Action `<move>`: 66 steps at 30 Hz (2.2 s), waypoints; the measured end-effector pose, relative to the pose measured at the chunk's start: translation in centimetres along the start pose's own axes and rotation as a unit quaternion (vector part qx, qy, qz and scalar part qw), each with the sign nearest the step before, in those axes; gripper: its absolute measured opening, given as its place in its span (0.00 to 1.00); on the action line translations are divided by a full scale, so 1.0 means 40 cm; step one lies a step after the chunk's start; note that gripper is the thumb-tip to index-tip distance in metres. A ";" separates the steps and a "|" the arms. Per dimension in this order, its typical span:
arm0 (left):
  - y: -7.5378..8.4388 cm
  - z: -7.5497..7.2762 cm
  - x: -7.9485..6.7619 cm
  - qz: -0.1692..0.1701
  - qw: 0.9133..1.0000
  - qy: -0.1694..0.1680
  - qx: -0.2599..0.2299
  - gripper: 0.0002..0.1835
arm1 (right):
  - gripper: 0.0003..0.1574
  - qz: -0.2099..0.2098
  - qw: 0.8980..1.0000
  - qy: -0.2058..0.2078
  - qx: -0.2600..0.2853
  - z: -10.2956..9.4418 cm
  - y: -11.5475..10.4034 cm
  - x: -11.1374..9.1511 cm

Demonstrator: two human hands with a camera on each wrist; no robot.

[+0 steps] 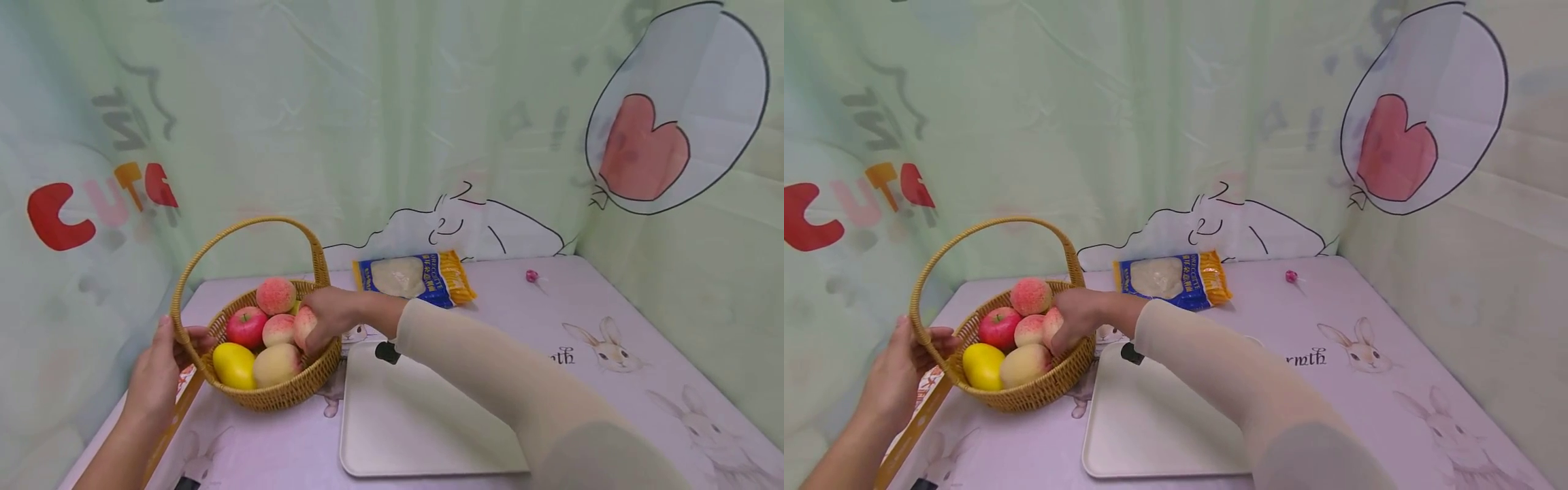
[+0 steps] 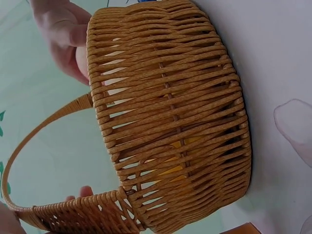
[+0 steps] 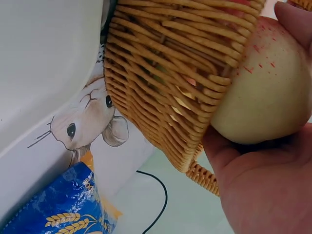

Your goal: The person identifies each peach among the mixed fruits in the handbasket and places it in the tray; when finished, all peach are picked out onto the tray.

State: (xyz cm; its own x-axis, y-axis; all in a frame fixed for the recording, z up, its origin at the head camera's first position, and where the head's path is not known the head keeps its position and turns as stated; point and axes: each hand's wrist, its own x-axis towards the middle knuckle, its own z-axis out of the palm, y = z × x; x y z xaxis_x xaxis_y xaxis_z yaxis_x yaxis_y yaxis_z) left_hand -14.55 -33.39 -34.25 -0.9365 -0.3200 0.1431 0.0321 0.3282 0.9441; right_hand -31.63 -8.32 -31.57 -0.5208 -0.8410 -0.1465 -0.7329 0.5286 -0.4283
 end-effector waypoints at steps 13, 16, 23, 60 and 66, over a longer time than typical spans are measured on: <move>-0.006 0.014 0.000 -0.020 0.999 0.005 -0.048 0.36 | 0.37 0.007 0.990 0.064 0.125 -0.022 0.012 -0.072; -0.012 0.016 0.001 -0.011 0.997 -0.001 -0.075 0.34 | 0.38 0.006 0.984 0.071 0.166 -0.024 0.016 -0.092; -0.018 0.014 0.003 -0.019 0.995 -0.001 -0.096 0.35 | 0.38 -0.006 0.971 0.088 0.221 -0.028 0.019 -0.142; -0.024 0.010 0.006 -0.031 0.991 -0.014 -0.129 0.33 | 0.39 0.072 0.950 0.128 0.276 0.133 0.152 -0.230; -0.024 0.012 0.006 -0.027 0.991 -0.015 -0.132 0.33 | 0.37 0.081 0.949 0.123 0.278 0.163 0.171 -0.224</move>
State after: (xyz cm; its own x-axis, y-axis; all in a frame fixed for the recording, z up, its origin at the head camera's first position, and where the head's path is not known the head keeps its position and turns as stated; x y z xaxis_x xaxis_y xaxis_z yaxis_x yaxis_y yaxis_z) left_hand -14.98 -33.36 -35.28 -0.9490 -0.3036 0.0855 0.0683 0.0667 0.9954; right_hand -29.13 2.08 -39.00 -0.7438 -0.6649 -0.0680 -0.3251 0.4489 -0.8324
